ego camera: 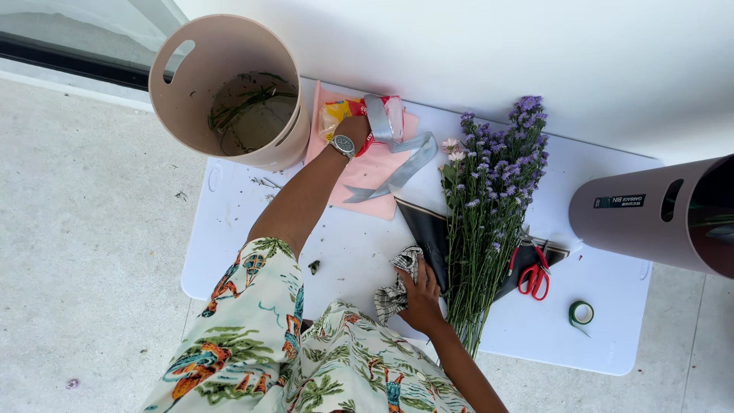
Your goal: The person prepares purple flowers by trimming the stems with shears, cleaning the workspace with a cloth, and then gathering the stems together to tie them with a ribbon.
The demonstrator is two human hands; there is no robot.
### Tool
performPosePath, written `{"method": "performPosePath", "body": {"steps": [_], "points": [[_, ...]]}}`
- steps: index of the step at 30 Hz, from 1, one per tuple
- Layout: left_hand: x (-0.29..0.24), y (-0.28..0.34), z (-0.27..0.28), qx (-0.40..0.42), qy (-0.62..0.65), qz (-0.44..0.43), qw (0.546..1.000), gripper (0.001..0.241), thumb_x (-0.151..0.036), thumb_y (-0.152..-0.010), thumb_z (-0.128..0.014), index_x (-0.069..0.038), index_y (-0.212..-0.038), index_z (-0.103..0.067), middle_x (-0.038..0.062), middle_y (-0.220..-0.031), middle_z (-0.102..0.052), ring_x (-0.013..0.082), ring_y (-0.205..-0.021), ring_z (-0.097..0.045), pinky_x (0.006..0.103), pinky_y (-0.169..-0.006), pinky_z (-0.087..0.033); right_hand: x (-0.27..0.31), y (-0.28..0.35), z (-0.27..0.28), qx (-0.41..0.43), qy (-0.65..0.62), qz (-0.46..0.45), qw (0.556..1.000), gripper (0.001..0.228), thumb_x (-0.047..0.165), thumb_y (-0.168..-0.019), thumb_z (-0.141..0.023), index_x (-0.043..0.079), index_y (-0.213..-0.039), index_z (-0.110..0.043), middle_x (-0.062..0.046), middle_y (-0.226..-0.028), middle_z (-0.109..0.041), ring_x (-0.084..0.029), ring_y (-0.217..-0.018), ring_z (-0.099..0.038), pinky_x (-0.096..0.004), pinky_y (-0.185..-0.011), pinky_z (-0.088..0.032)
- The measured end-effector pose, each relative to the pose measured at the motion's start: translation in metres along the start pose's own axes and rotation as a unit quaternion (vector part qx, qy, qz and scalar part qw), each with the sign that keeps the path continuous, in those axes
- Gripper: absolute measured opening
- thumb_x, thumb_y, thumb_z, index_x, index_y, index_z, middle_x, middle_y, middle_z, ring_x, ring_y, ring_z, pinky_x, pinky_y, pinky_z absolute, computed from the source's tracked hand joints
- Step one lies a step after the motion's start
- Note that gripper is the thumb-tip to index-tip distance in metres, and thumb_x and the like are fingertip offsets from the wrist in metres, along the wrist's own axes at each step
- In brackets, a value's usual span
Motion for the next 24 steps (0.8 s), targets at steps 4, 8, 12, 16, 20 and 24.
{"method": "performPosePath", "body": {"steps": [4, 8, 12, 16, 20, 24], "points": [[-0.022, 0.005, 0.035, 0.007, -0.066, -0.036, 0.997, 0.017, 0.002, -0.101, -0.064, 0.004, -0.094, -0.079, 0.025, -0.092, -0.081, 0.0471, -0.096, -0.083, 0.0562, -0.087, -0.067, -0.004, -0.001, -0.002, -0.002, -0.012, 0.008, 1.0, 0.123, 0.006, -0.079, -0.087, 0.044, -0.178, -0.024, -0.023, -0.186, 0.018, -0.055, -0.167, 0.001, -0.072, -0.116, -0.033], [-0.014, -0.006, 0.087, -0.033, 0.018, 0.045, 0.998, 0.007, -0.009, -0.101, -0.076, -0.004, -0.104, -0.08, 0.019, -0.1, -0.08, 0.0359, -0.096, -0.081, 0.0502, -0.088, -0.067, 0.0, -0.001, 0.0, -0.004, 0.0, 0.009, 1.0, 0.124, 0.006, -0.079, -0.086, 0.043, -0.178, -0.022, -0.025, -0.186, 0.016, -0.056, -0.167, 0.0, -0.072, -0.116, -0.033], [-0.057, 0.048, 0.22, -0.126, -0.027, 0.046, 0.991, 0.015, -0.02, -0.104, -0.08, -0.01, -0.116, -0.08, 0.013, -0.111, -0.077, 0.0272, -0.106, -0.077, 0.0429, -0.095, -0.065, 0.004, 0.003, 0.007, -0.007, -0.025, 0.015, 1.0, 0.122, 0.01, -0.076, -0.084, 0.045, -0.177, -0.024, -0.023, -0.186, 0.018, -0.056, -0.166, 0.001, -0.073, -0.117, -0.031], [-0.098, 0.136, 0.323, -0.304, 0.081, -0.013, 0.949, 0.003, -0.011, -0.103, -0.077, -0.01, -0.104, -0.074, 0.016, -0.119, -0.074, 0.0368, -0.121, -0.071, 0.0504, -0.1, -0.063, 0.002, 0.013, 0.006, -0.014, -0.174, 0.065, 0.982, 0.104, 0.037, -0.083, -0.079, 0.04, -0.177, -0.035, -0.018, -0.188, 0.02, -0.056, -0.167, 0.011, -0.082, -0.123, -0.013], [-0.106, 0.246, 0.384, -0.484, 0.229, -0.08, 0.84, 0.017, 0.001, -0.092, -0.069, -0.009, -0.099, -0.057, 0.003, -0.096, -0.065, 0.0212, -0.088, -0.062, 0.0368, -0.074, -0.05, 0.014, 0.004, -0.015, -0.216, -0.144, 0.052, 0.964, 0.102, 0.064, -0.104, -0.063, 0.001, -0.175, -0.025, -0.028, -0.186, -0.01, -0.048, -0.171, -0.014, -0.062, -0.135, -0.019], [-0.071, 0.395, 0.363, -0.468, 0.21, 0.081, 0.854, 0.015, 0.002, -0.102, -0.069, -0.006, -0.114, -0.062, 0.006, -0.107, -0.066, 0.0191, -0.087, -0.065, 0.035, -0.075, -0.054, 0.031, -0.049, -0.045, -0.205, -0.017, 0.03, 0.978, 0.072, 0.029, -0.114, -0.054, -0.005, -0.173, -0.027, -0.03, -0.186, -0.009, -0.047, -0.173, -0.006, -0.058, -0.141, -0.013]]}}
Point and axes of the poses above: each hand's wrist, its own y-axis away from the middle knuckle, its own z-axis out of the back of the hand, x = y × z, the point moved 4 cm from there along -y, towards the middle knuckle
